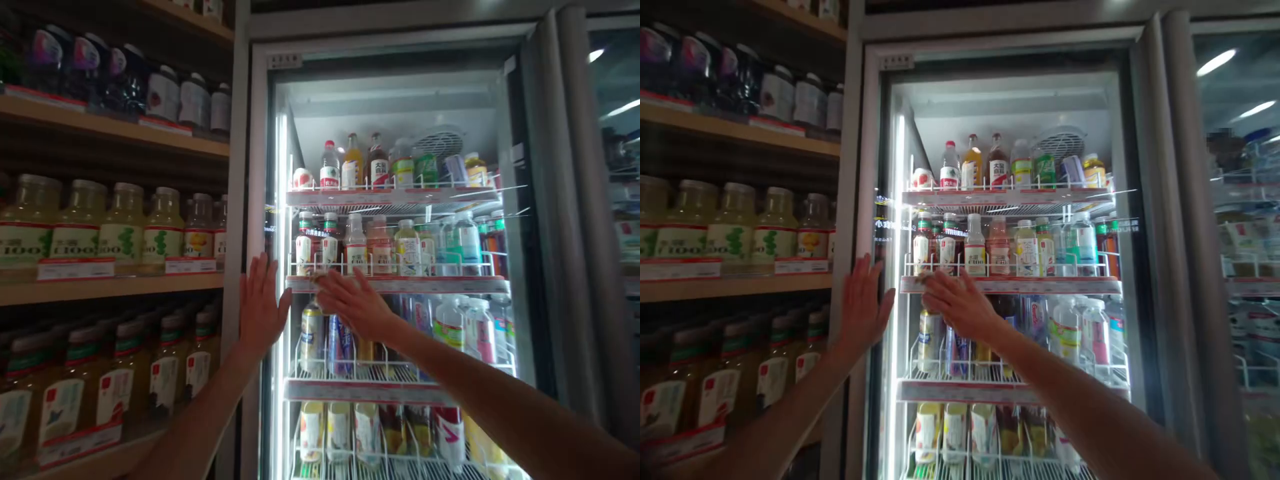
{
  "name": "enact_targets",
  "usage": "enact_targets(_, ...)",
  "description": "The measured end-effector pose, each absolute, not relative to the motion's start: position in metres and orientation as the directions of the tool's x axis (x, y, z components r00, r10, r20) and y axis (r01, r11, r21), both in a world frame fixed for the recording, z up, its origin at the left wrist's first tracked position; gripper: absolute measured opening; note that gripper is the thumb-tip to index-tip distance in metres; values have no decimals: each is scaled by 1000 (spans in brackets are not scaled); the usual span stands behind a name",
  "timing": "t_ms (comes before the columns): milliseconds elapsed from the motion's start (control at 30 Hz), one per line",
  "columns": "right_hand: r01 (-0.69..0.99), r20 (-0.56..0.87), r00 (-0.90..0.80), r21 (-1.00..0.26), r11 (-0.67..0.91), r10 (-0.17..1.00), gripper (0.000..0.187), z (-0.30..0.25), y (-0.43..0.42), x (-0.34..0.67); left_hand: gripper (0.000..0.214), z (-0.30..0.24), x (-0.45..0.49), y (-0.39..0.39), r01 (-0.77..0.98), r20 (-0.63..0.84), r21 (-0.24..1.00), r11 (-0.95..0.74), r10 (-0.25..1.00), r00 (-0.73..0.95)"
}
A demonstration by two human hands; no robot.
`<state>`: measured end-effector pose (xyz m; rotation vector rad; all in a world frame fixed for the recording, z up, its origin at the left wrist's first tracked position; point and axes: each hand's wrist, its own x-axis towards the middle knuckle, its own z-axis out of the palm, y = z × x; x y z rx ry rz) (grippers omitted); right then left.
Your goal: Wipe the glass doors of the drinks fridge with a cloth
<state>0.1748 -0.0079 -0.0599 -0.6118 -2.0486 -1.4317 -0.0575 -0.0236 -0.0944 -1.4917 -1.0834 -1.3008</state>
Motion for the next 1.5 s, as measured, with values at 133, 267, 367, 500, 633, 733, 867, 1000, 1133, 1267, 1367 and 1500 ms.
enact_targets(133,918,935,-349,328,224,61,50,-58,-6,208,56,-83,-36,-11,962,995,-44,-268,73,66)
enact_targets(267,887,898,-435,415,203,63,50,-72,-5,261,60,-81,-16,1,965,994,-10,-261,101,38)
enact_targets(367,977,982,-186,189,102,-40,49,-84,-1,311,61,-83,-9,6,968,996,-10,-252,82,32)
enact_targets(500,984,971,168,-155,90,-167,53,-95,-2,322,62,-84,-8,6,970,998,-22,-243,56,37)
enact_targets(633,947,961,-278,271,174,12,56,-106,-7,304,62,-84,-8,4,969,998,-15,-247,49,28)
enact_targets(733,992,996,-67,73,100,-62,55,-106,-4,334,62,-83,-7,4,968,998,-6,-250,62,22)
enact_targets(867,975,952,220,-206,89,-212,56,-101,0,368,62,-83,-5,5,968,998,-14,-252,54,28)
enact_targets(1000,963,969,-231,240,124,-85,53,-93,0,361,62,-84,-6,5,969,999,-10,-246,40,20)
enact_targets(1133,976,950,214,-201,80,-226,48,-67,2,354,62,-81,-4,4,970,999,-12,-242,48,25)
enact_targets(1267,995,993,-14,26,99,-116,45,-54,4,330,62,-64,6,1,972,998,11,-235,63,4)
enact_targets(1367,980,983,-165,172,96,-83,44,-45,4,334,62,-51,14,1,969,996,47,-243,85,-27)
enact_targets(1500,967,941,255,-246,65,-224,47,-27,8,347,61,-47,18,4,961,994,88,-264,83,-68)
